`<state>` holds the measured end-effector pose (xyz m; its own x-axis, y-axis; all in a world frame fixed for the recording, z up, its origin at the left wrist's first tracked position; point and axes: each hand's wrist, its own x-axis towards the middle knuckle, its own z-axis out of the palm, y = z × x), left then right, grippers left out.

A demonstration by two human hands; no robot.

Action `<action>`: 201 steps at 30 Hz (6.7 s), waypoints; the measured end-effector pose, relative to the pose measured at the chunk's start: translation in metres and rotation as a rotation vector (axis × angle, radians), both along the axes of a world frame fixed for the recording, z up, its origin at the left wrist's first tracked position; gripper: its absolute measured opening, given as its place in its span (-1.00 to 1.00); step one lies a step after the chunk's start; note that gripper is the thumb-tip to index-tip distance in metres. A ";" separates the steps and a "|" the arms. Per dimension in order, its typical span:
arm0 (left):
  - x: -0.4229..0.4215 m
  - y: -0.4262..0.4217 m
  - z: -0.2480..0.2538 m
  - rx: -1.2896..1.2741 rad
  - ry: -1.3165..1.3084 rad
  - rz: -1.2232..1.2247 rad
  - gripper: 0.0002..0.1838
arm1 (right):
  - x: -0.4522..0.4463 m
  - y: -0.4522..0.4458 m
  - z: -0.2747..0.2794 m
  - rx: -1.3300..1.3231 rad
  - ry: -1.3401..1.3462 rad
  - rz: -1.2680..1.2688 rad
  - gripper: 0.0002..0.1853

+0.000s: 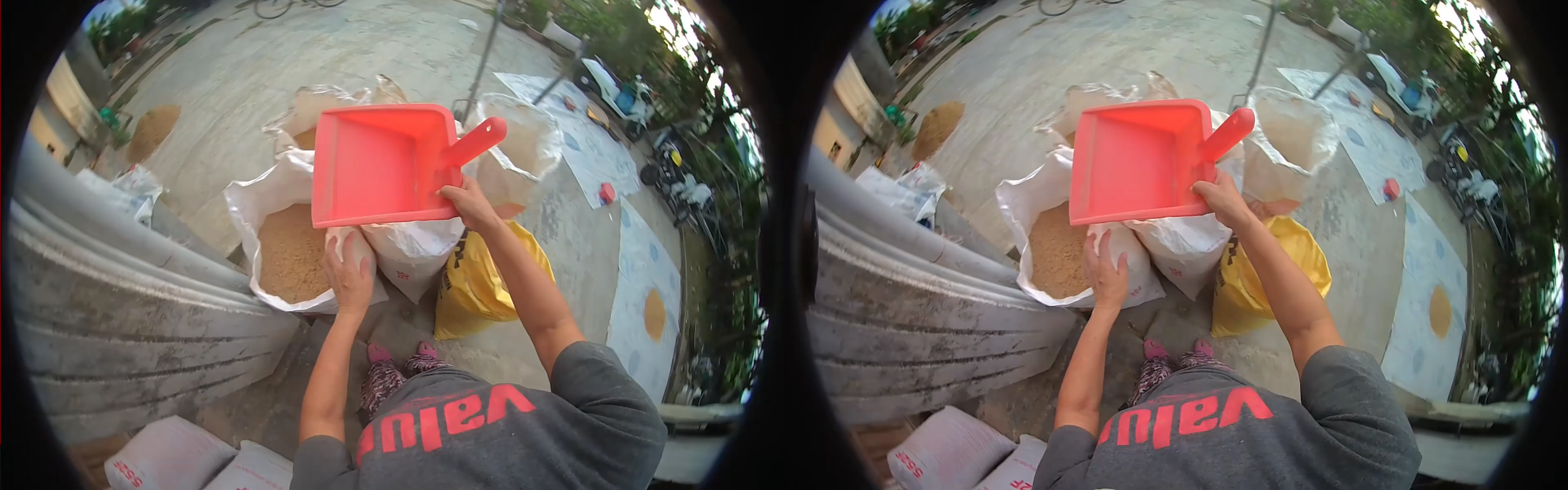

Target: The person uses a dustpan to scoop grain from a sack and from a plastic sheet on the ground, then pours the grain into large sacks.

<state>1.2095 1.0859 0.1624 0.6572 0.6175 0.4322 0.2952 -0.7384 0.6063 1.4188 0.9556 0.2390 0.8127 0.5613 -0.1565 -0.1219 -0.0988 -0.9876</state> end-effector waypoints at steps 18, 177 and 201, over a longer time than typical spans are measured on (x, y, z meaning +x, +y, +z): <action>0.068 -0.243 -0.064 -0.137 0.517 -0.474 -0.51 | -0.105 -0.473 -0.094 -0.372 -0.170 -1.055 -0.55; 0.248 -0.399 -0.350 -1.301 0.233 0.847 -0.36 | 0.194 -0.394 -0.380 -0.848 0.143 0.891 -0.58; 0.270 -0.396 -0.338 -1.186 0.170 0.588 -0.36 | 0.219 -0.457 -0.448 -0.462 0.205 0.499 -0.72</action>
